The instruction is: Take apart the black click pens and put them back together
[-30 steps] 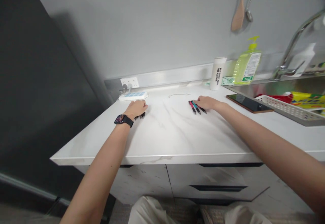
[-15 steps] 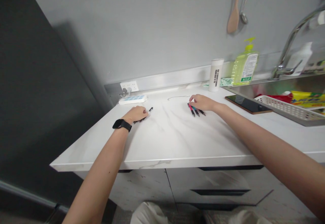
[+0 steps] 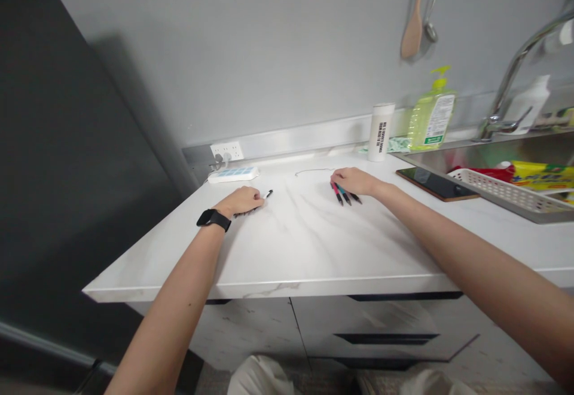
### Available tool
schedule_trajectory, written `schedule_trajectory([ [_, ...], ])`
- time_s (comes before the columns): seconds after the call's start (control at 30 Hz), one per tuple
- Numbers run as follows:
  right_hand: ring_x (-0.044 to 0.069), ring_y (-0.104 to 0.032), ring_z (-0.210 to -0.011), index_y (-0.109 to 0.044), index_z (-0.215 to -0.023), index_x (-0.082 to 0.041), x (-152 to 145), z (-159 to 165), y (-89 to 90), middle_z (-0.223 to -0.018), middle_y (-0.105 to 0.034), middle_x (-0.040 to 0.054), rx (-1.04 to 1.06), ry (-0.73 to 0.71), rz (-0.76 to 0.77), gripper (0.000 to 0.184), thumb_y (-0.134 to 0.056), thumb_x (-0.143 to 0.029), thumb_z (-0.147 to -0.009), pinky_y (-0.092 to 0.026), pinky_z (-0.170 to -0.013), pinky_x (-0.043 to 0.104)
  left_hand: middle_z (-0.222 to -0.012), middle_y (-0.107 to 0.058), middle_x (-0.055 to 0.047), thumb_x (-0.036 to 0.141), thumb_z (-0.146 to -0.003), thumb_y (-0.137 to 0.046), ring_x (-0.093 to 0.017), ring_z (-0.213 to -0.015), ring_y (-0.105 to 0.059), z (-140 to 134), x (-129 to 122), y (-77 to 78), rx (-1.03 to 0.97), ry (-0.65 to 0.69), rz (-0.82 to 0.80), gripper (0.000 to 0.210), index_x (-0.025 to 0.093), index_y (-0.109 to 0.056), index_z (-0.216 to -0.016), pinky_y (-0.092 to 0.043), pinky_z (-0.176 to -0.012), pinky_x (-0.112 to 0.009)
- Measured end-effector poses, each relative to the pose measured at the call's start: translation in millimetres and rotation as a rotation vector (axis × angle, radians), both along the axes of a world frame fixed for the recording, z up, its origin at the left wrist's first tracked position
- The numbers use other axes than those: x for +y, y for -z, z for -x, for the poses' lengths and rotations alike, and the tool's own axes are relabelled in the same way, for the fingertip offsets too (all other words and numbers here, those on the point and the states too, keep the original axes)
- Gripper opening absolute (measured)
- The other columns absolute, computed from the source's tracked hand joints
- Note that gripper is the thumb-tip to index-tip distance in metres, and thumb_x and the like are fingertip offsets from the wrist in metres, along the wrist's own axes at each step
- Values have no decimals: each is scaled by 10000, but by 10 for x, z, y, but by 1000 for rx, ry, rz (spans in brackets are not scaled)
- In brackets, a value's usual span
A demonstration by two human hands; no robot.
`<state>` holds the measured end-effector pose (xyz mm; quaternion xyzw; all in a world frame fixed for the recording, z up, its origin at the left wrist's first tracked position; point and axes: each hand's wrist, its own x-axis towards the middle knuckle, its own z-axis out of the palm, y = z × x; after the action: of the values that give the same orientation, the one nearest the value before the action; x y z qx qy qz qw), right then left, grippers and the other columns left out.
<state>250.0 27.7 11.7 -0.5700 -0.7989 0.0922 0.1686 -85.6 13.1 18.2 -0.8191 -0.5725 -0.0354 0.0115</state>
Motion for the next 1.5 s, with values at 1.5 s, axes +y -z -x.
schedule_trajectory([
  [1.5, 178, -644, -809, -698, -944, -173, 14, -50, 12, -932, -712, 71, -187, -6, 8, 268, -506, -329, -842, -418, -661, 223, -646, -569, -19, 421, -760, -411, -149, -612, -481, -132, -112, -63, -119, 14, 90, 280, 180, -529, -678, -342, -604, -273],
])
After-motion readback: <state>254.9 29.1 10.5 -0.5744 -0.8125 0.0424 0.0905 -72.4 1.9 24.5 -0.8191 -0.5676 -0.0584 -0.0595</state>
